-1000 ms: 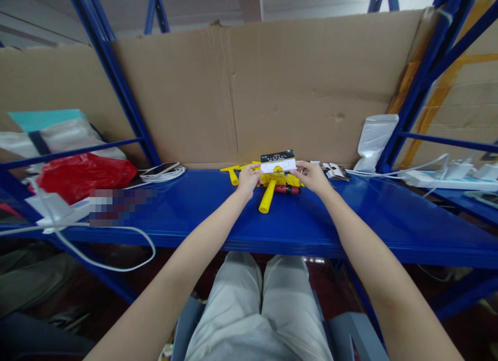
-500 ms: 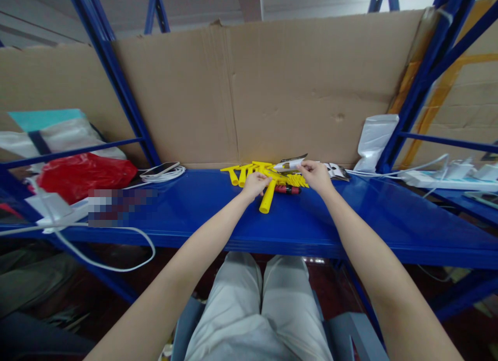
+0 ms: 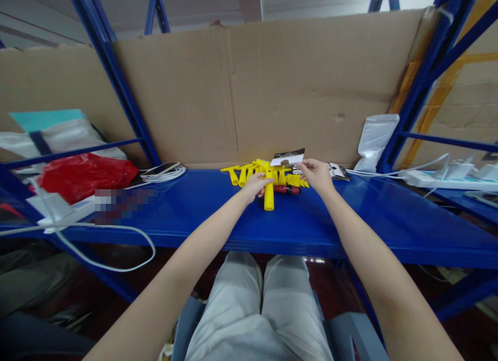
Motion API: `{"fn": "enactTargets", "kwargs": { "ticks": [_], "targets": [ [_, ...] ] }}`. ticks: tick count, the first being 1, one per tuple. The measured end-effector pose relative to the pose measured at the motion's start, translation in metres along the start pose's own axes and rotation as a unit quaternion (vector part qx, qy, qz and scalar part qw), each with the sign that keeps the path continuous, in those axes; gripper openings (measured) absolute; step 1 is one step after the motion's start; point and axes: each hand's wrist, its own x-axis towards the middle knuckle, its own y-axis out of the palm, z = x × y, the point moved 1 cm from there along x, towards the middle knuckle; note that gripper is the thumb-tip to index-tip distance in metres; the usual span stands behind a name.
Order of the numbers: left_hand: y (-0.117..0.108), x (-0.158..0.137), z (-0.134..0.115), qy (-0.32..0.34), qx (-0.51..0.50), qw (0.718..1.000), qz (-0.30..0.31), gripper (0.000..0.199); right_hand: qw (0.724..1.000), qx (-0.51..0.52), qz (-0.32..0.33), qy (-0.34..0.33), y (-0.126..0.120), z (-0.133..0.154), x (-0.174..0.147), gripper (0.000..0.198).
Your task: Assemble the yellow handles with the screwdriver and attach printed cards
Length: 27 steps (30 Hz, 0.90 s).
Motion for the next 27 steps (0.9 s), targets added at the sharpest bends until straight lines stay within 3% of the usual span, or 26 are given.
{"fn": "enactTargets", "kwargs": {
  "ticks": [7, 11, 17, 23, 27],
  "targets": [
    [-0.016, 0.010, -0.007, 0.032, -0.164, 0.977, -0.130, 0.016, 1.000, 0.011, -0.026, 0.009, -0.003, 0.007, -0.001, 0.039],
    [-0.032, 0.023, -0.004, -0.003, -0.253, 0.943, -0.215, 0.011, 0.996, 0.068, -0.028, 0.046, -0.003, 0.004, 0.000, 0.035],
    [-0.050, 0.038, 0.004, -0.040, -0.315, 0.905, -0.283, 0.014, 0.976, 0.198, -0.037, 0.083, -0.004, 0.002, 0.003, 0.027],
    [-0.048, 0.035, 0.001, -0.041, -0.342, 0.904, -0.253, 0.018, 0.959, 0.251, 0.065, 0.114, 0.000, 0.008, -0.001, 0.023],
    [-0.038, 0.032, 0.001, -0.051, -0.327, 0.923, -0.197, 0.020, 0.960, 0.233, 0.102, 0.120, 0.008, 0.005, -0.003, 0.031]
  ]
}}
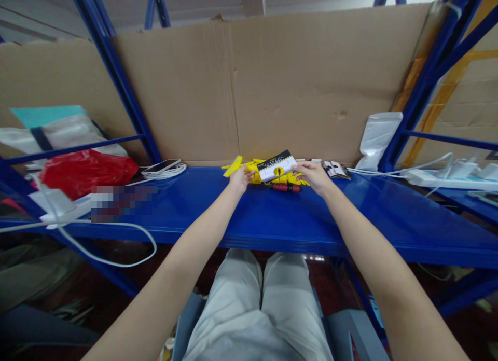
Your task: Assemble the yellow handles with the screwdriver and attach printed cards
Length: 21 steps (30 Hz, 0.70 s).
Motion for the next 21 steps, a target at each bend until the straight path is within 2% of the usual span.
{"fn": "enactTargets", "kwargs": {
  "ticks": [3, 8, 15, 21],
  "targets": [
    [0.004, -0.002, 0.004, -0.022, 0.017, 0.999, 0.043, 0.017, 1.000, -0.014, 0.014, 0.010, 0.002, -0.005, 0.002, 0.037],
    [0.006, -0.005, 0.007, -0.039, 0.032, 0.996, 0.076, 0.017, 1.000, 0.006, 0.019, 0.016, 0.003, -0.007, 0.002, 0.040],
    [0.004, -0.005, 0.008, -0.041, 0.040, 0.993, 0.106, 0.017, 1.000, 0.005, 0.029, 0.007, 0.001, -0.009, 0.003, 0.040],
    [0.012, -0.011, 0.012, -0.037, 0.041, 0.987, 0.154, 0.012, 0.999, 0.026, 0.032, 0.031, 0.008, -0.012, 0.001, 0.044]
  ]
}}
